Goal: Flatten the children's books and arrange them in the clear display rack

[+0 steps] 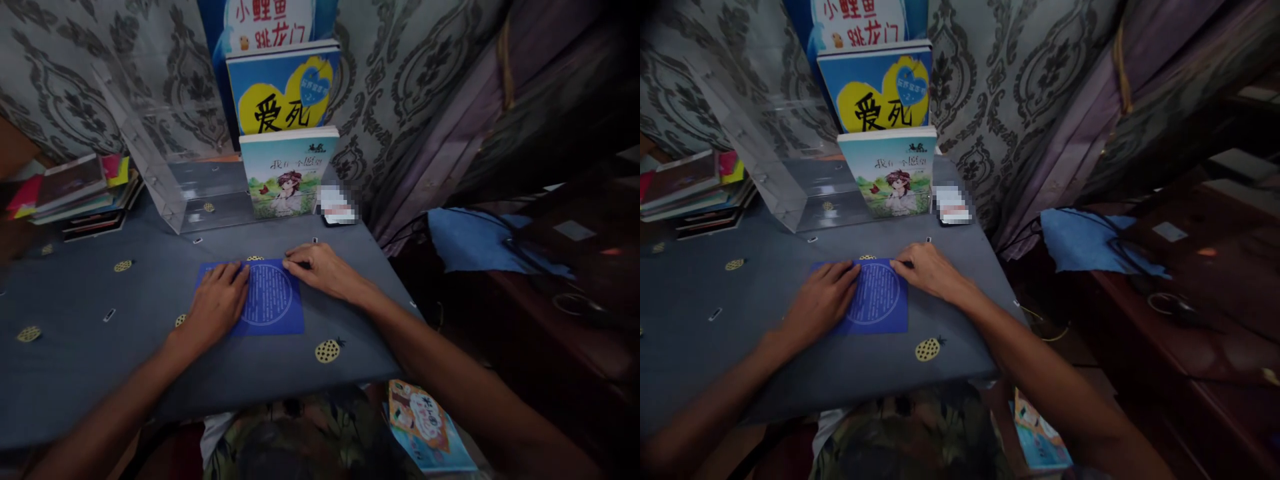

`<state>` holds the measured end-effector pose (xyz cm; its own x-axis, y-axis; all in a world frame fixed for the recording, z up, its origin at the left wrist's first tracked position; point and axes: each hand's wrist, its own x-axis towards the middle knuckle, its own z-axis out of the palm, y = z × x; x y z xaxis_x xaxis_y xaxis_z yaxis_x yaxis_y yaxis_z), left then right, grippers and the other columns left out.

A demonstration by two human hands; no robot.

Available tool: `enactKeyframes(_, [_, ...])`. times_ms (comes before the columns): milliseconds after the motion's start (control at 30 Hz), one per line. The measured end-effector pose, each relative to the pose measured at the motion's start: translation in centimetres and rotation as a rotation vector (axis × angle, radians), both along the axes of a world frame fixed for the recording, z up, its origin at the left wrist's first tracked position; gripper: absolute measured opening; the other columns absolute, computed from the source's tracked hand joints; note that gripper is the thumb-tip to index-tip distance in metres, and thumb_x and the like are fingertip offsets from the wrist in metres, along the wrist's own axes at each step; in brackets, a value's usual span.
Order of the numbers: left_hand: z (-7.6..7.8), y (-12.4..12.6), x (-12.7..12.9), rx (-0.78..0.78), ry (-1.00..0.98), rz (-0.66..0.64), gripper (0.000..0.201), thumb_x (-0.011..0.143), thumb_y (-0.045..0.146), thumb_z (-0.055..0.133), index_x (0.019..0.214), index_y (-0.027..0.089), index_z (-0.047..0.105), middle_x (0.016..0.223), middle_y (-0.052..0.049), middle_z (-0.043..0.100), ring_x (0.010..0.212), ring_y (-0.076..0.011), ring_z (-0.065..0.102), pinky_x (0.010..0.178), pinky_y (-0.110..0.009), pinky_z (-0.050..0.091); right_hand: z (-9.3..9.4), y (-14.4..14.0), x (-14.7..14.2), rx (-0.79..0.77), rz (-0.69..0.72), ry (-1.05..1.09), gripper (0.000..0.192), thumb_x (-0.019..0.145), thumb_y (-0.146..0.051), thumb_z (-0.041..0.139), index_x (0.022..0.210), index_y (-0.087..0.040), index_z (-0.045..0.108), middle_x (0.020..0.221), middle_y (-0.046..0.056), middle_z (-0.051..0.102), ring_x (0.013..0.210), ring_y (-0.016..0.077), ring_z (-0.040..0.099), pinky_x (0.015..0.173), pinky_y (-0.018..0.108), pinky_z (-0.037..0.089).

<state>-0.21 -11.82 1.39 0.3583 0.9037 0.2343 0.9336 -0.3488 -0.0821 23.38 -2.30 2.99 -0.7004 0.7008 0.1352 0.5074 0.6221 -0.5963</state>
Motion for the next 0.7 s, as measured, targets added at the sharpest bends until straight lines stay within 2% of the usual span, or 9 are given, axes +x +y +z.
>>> enactKeyframes(133, [0.5, 1.2, 1.2, -0.076, -0.033, -0.114, 0.037, 0.101, 0.021, 0.044, 0.132, 0.011, 0.060, 0.128, -0.016, 0.065, 0.109, -0.0293, 0.060, 0.093, -0.047, 0.053, -0.4, 0.7, 0.3, -0.019, 0.004, 0.048, 0.043, 0.098, -0.033, 0.046, 0.057, -0.019, 0.043, 0.059, -0.002, 0.047, 0.063, 0.0130, 0.048, 0.066, 0.028, 0.033])
enactKeyframes(233, [0.8, 2.1, 2.0, -0.121, -0.057, -0.180, 0.038, 0.100, 0.019, 0.043, 0.133, 0.011, 0.060, 0.129, -0.015, 0.064, 0.111, -0.0288, 0.057, 0.094, -0.046, 0.052, -0.8, 1.0, 0.4, -0.038, -0.008, 0.079, 0.044, 0.097, -0.036, 0.045, 0.057, -0.020, 0.038, 0.058, -0.003, 0.040, 0.063, 0.0121, 0.043, 0.063, 0.029, 0.028])
enactKeyframes(433, [0.4, 2.6, 3.6, -0.154, -0.078, -0.236, 0.044, 0.097, 0.014, 0.042, 0.139, 0.018, 0.057, 0.129, -0.014, 0.059, 0.112, -0.0286, 0.053, 0.091, -0.046, 0.048, -0.7, 1.2, 0.5, -0.056, -0.007, 0.115, 0.040, 0.095, -0.038, 0.044, 0.059, -0.019, 0.043, 0.060, -0.002, 0.046, 0.063, 0.0121, 0.042, 0.063, 0.029, 0.026])
enactKeyframes(700, [0.2, 2.1, 4.1, -0.177, -0.120, -0.306, 0.052, 0.094, 0.009, 0.044, 0.142, 0.026, 0.056, 0.122, -0.012, 0.056, 0.111, -0.0271, 0.048, 0.100, -0.051, 0.043, -1.0, 1.1, 0.4, -0.033, -0.006, 0.124, 0.041, 0.095, -0.035, 0.045, 0.057, -0.019, 0.041, 0.058, -0.002, 0.045, 0.062, 0.0113, 0.041, 0.064, 0.030, 0.027])
